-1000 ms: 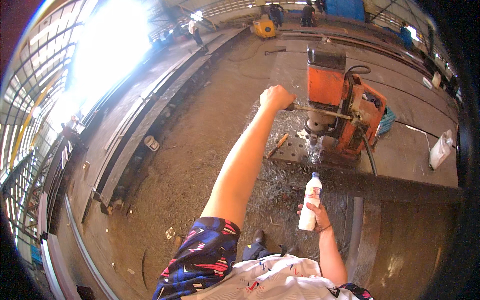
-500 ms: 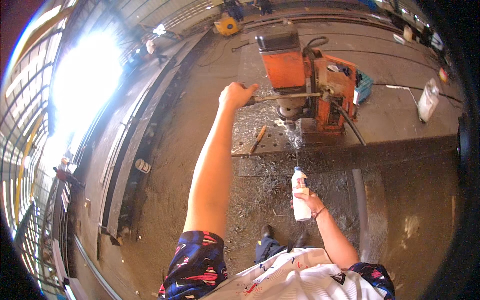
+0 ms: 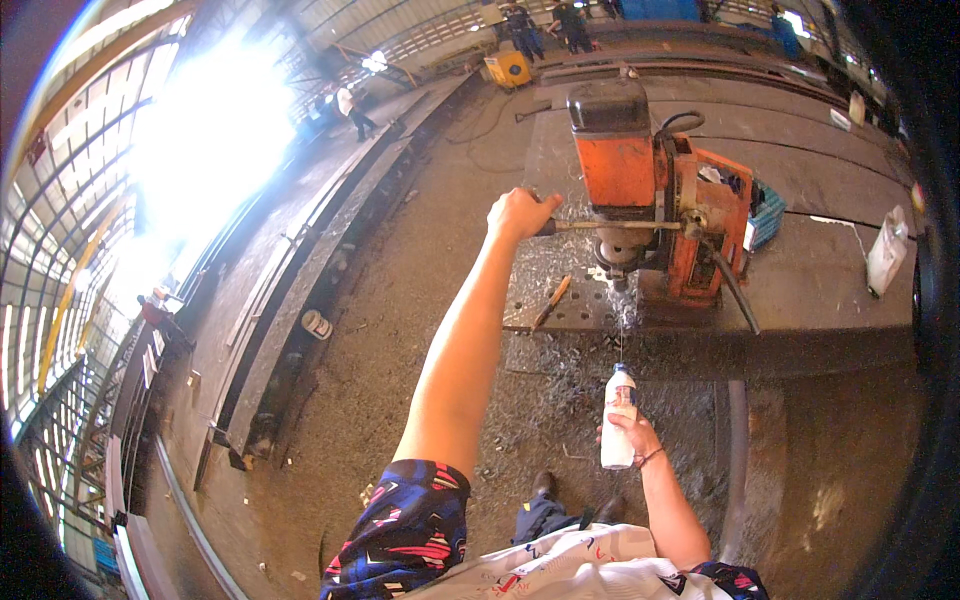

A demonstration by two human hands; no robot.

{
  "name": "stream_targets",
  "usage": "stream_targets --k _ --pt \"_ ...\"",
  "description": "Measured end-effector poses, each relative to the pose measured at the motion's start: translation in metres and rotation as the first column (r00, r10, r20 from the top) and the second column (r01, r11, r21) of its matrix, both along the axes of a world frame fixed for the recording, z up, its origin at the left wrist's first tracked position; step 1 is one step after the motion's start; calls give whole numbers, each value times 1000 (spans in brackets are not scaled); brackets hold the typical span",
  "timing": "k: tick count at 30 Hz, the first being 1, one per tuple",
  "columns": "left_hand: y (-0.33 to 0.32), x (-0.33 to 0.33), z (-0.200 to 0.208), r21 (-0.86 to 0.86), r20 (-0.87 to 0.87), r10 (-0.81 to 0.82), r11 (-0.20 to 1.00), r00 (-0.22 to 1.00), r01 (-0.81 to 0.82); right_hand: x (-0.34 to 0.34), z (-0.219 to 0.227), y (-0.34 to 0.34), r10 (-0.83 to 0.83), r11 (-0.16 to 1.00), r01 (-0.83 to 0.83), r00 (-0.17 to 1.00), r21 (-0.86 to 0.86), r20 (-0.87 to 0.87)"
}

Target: The person operates a drill press on a metal plate, repeatedly lowering the drill to create holes and applying liquid from a bottle to the work area. They adjust the plate and clear metal shavings during the process.

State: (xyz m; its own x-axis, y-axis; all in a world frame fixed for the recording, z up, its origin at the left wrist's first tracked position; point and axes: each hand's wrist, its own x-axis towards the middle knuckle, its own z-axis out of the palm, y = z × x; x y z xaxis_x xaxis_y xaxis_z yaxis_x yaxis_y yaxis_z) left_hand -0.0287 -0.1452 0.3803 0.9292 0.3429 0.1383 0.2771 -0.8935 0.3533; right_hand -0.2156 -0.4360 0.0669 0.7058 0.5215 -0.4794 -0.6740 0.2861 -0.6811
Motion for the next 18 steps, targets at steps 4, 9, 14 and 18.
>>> stream_targets --k 4,9,14,18 --pt "-4 -1 -2 -1 43 12 1000 999 -12 2 -3 -4 5 999 -4 999 -35 44" --pt "-1 0 1 -89 12 -30 996 999 31 7 -6 -9 35 999 -35 999 -18 41" --pt "35 1 45 497 746 0 666 666 -556 9 0 -15 17 1000 -17 994 1 110" --pt "48 -14 113 198 390 59 969 919 -146 6 10 -17 -13 995 23 995 -97 103"
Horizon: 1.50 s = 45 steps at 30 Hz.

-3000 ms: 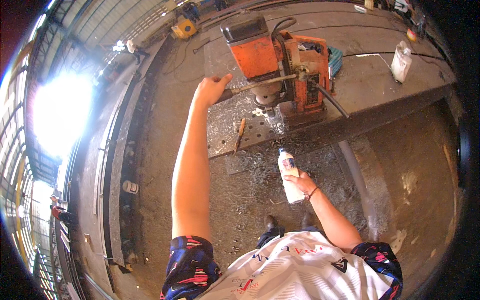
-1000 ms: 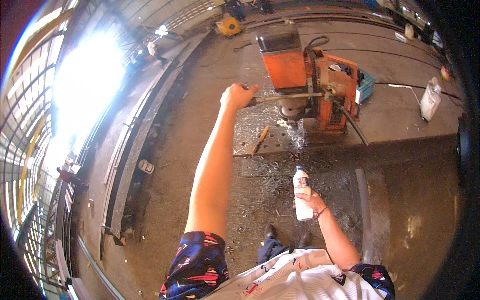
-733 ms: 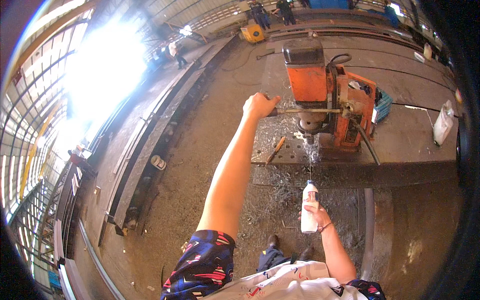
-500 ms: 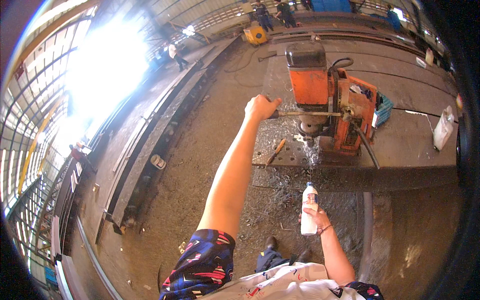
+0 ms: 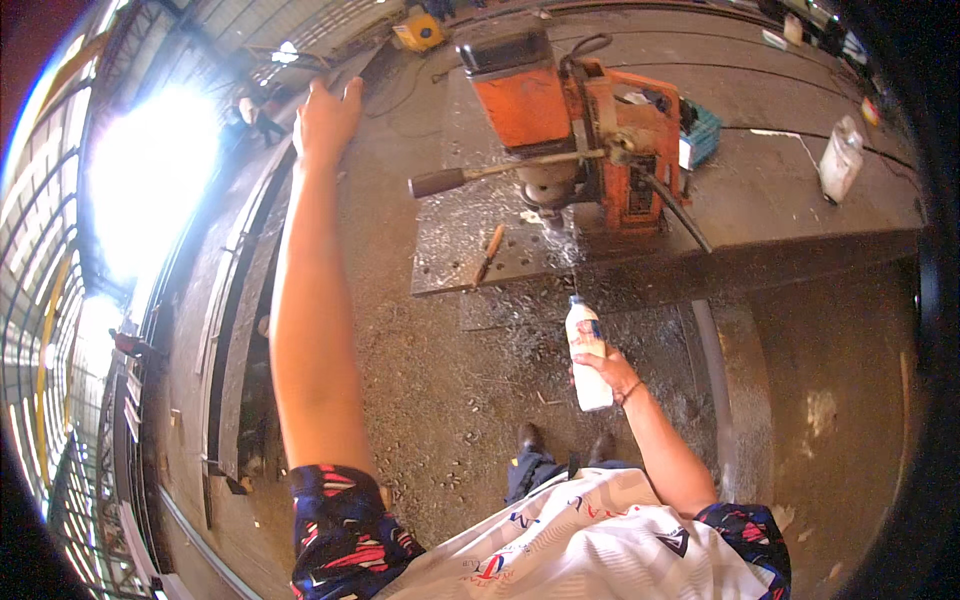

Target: The person operates a drill press on a metal plate, repeatedly lowering the drill to create holes and applying liquid from a bottle to the work area. They adjust the plate and clear metal shavings during the process.

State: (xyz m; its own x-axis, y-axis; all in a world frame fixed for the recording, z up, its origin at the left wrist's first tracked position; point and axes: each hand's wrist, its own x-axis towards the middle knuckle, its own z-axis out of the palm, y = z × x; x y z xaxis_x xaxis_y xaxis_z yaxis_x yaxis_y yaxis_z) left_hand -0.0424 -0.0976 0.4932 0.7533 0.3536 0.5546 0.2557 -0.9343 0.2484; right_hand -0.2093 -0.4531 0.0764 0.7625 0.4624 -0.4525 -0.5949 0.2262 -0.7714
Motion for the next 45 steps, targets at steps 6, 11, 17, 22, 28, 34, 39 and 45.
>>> stream_targets --k 6,11,17,22,28,34,39,45 --pt "4 26 -54 -281 -426 -218 954 878 101 -5 16 2 44 999 -44 999 29 -23" --pt "-2 41 -124 -320 -350 -150 947 925 32 -7 1 9 59 998 -59 998 -36 -6" --pt "-42 22 -117 -281 -318 -73 960 945 -20 -8 -9 4 10 998 -6 998 -65 63" --pt "-41 13 -113 -329 -322 -60 943 945 -52 -9 3 3 3 999 -3 1000 -40 -4" --pt "-45 12 -110 -394 -345 -114 919 931 -33 -2 -2 -1 8 1000 -8 1000 -22 -12" --pt "-37 12 -117 -385 -306 -89 922 948 -37 1 0 -5 38 997 -36 999 -68 24" --pt "-35 18 -125 -332 -272 -28 941 962 -67 4 0 -6 37 999 -38 999 -38 -20" --pt "-33 17 -121 -360 -295 -84 932 952 -29 6 -9 -4 35 995 -30 998 -98 52"
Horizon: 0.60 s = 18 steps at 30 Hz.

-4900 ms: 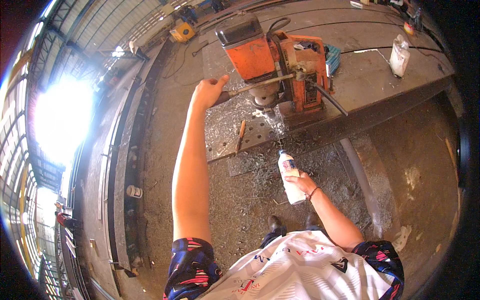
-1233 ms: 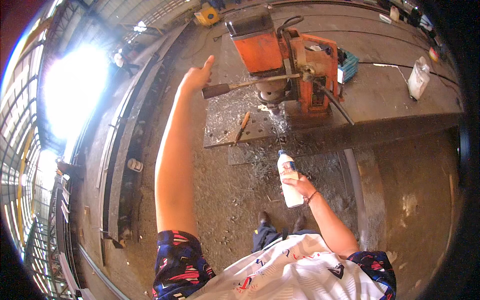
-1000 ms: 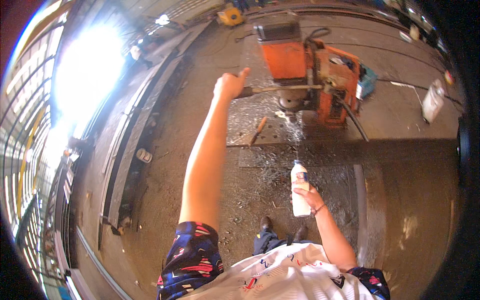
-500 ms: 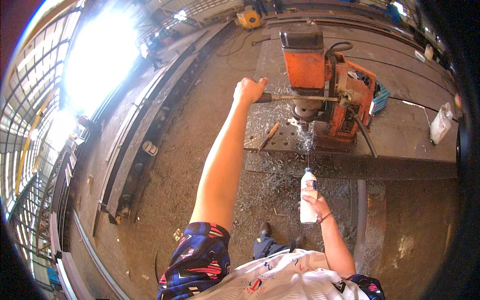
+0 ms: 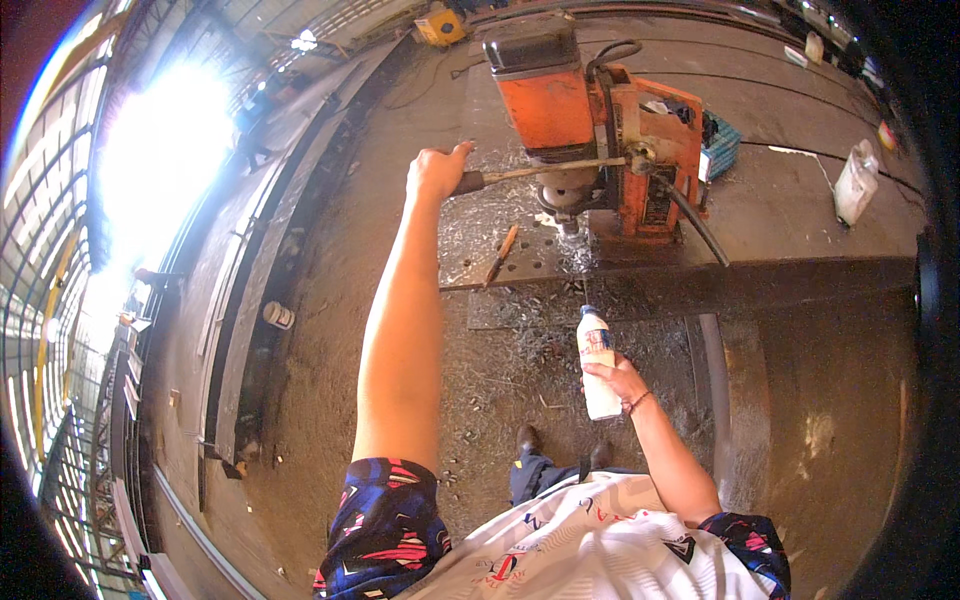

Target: The person operates a drill press on a metal plate, repeatedly lowering the drill to create holes and applying liquid from a bottle to the work area. They adjust the plate and clear metal shavings during the process.

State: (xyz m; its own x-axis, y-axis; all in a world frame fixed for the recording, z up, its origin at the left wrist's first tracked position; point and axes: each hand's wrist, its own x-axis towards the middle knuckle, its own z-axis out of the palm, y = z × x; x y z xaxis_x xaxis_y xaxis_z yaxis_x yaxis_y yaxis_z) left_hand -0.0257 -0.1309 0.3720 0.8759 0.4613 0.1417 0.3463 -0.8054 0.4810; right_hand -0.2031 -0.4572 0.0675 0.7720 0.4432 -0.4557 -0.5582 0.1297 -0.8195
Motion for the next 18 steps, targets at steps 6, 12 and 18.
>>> stream_targets --k 6,12,18 --pt "-10 -2 2 0 -19 5 1000 1000 -5 0 1 -4 18 997 -21 999 68 36" --pt "1 4 -8 10 -6 62 998 998 -62 2 -1 -2 63 996 -57 994 65 -92" --pt "-2 1 -7 -8 -15 52 999 999 -52 0 6 -2 21 999 -20 999 48 -24"
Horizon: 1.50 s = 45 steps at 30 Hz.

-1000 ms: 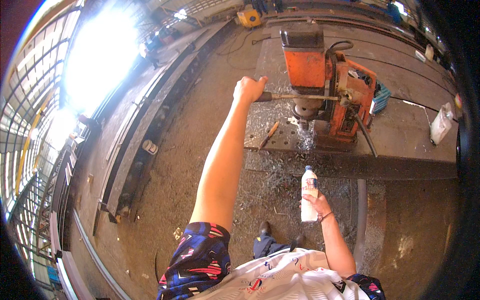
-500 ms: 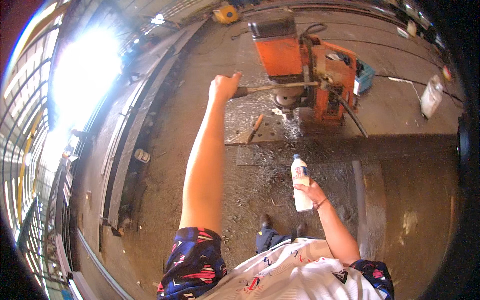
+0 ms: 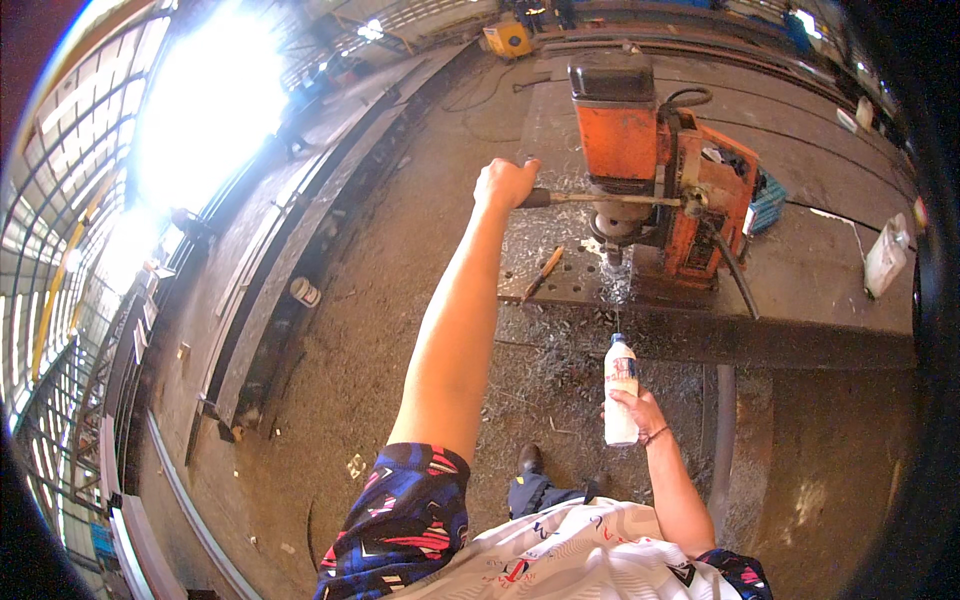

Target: The person operates a drill press on a metal plate, repeatedly lowering the drill to create holes and applying liquid from a bottle to the work area. They adjust the plate and clear metal shavings during the process.

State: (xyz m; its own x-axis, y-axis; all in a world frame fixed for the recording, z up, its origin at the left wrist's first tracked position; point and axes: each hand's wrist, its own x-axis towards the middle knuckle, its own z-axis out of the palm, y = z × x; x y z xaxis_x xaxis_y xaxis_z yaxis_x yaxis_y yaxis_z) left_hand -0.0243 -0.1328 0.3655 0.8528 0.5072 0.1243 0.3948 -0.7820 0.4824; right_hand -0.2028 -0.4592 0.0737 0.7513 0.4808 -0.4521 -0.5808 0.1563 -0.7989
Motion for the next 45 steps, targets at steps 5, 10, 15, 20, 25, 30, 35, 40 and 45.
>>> stream_targets --k 5,10,15,20,25,30,35,40,45 --pt "-2 -2 -1 6 57 13 1000 998 -14 0 0 1 -44 998 44 999 45 10" --pt "3 -2 2 -27 -22 -52 998 998 51 -1 7 1 -15 999 16 1000 48 -13" --pt "18 13 -10 -19 4 -16 1000 1000 16 3 -10 2 -18 1000 16 995 21 95" --pt "9 12 -7 19 -26 -30 999 999 30 3 -4 1 -33 998 33 999 48 -3" --pt "10 10 -10 35 -10 -103 994 995 103 2 -4 4 -15 1000 15 1000 -12 -26" --pt "-4 -1 0 219 -68 -219 948 973 229 -2 7 10 -50 995 52 998 81 -25" --pt "-5 -8 5 297 -138 -376 867 916 401 -4 11 16 -16 1000 16 999 -12 28" --pt "-7 -11 13 272 -150 -567 764 810 585 -4 12 22 -37 999 37 999 -7 4" --pt "-6 -9 14 51 -155 -732 665 663 745 -9 20 24 -82 993 84 996 -84 27"
